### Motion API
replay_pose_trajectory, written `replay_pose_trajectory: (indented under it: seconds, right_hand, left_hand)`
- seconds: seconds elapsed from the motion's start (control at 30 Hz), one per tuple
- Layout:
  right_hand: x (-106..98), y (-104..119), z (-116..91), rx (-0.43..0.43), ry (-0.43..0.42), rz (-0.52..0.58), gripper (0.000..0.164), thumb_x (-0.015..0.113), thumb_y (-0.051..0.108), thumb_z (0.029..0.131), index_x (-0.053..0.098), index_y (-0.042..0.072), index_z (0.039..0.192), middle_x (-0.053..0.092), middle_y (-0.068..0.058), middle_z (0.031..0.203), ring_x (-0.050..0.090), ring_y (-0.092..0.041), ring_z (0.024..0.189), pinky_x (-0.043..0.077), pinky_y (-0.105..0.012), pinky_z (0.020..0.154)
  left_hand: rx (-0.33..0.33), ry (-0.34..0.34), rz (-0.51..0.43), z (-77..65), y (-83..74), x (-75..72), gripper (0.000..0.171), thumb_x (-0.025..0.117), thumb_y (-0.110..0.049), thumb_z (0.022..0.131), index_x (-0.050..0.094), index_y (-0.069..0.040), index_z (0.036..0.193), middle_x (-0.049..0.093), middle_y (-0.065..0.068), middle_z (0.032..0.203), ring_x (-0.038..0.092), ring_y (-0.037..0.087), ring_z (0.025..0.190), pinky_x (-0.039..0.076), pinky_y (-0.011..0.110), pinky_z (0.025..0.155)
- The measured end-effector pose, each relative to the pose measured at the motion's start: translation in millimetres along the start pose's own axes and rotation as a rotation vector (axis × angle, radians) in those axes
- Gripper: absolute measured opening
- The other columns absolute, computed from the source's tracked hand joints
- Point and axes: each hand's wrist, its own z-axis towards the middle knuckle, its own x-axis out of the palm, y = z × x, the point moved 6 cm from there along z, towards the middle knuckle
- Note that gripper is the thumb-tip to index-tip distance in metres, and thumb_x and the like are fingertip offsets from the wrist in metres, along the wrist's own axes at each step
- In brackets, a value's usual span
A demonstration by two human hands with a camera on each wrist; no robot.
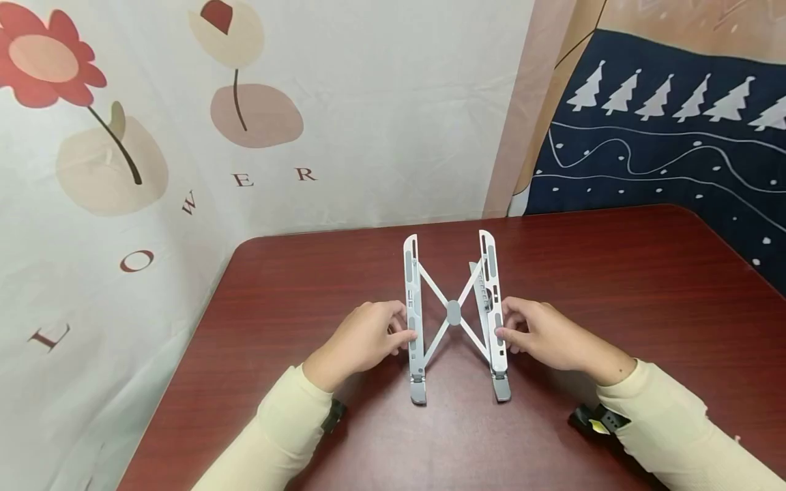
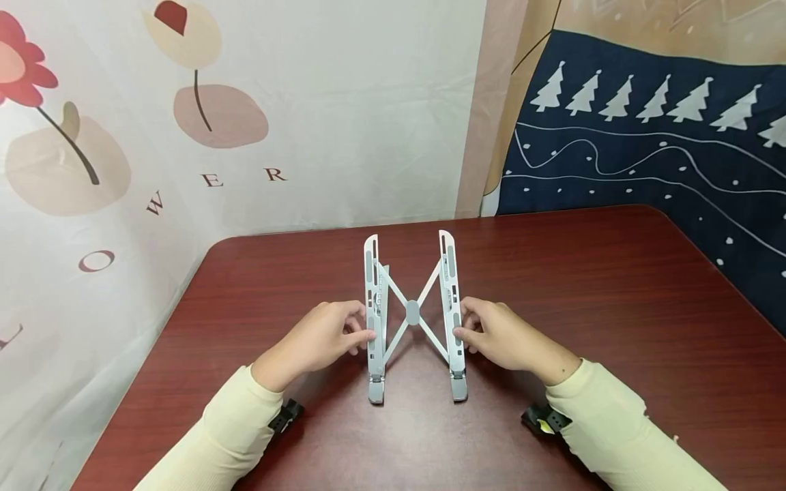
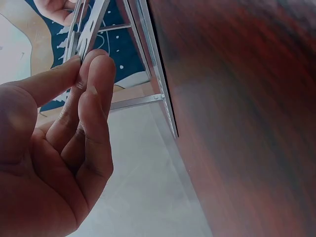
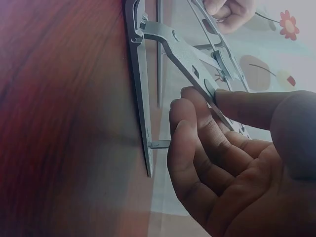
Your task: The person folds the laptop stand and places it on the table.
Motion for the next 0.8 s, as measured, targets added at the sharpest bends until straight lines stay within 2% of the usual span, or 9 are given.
replay_pose_trajectory:
  seconds: [0.4, 0.8]
  right_hand:
    - [0.8, 1.3, -1.1, -0.016, 0.023, 0.034, 0.013, 0.065, 0.007, 0.094, 0.057, 0.003, 0.103, 0.068, 0.001, 0.073, 0.059, -0.006, 0.061, 0.049, -0.024, 0.057]
    - [2.3, 0.9, -0.4, -0.020, 0.029, 0.048, 0.013, 0.065, 0.007, 0.095, 0.056, 0.002, 0.104, 0.068, 0.000, 0.072, 0.060, -0.008, 0.060, 0.050, -0.024, 0.057]
  left_hand:
    - [-0.010, 0.006, -0.008, -0.1, -0.6, 2.2, 0.017, 0.074, -0.027, 0.090, 0.061, -0.017, 0.087, 0.071, -0.012, 0.068, 0.063, 0.002, 0.055, 0.044, 0.023, 0.059]
    - [-0.004, 0.006, -0.013, 1.0, -1.2, 3.5, 0.016, 0.074, -0.028, 0.090, 0.062, -0.017, 0.089, 0.071, -0.012, 0.068, 0.061, 0.000, 0.054, 0.044, 0.024, 0.059]
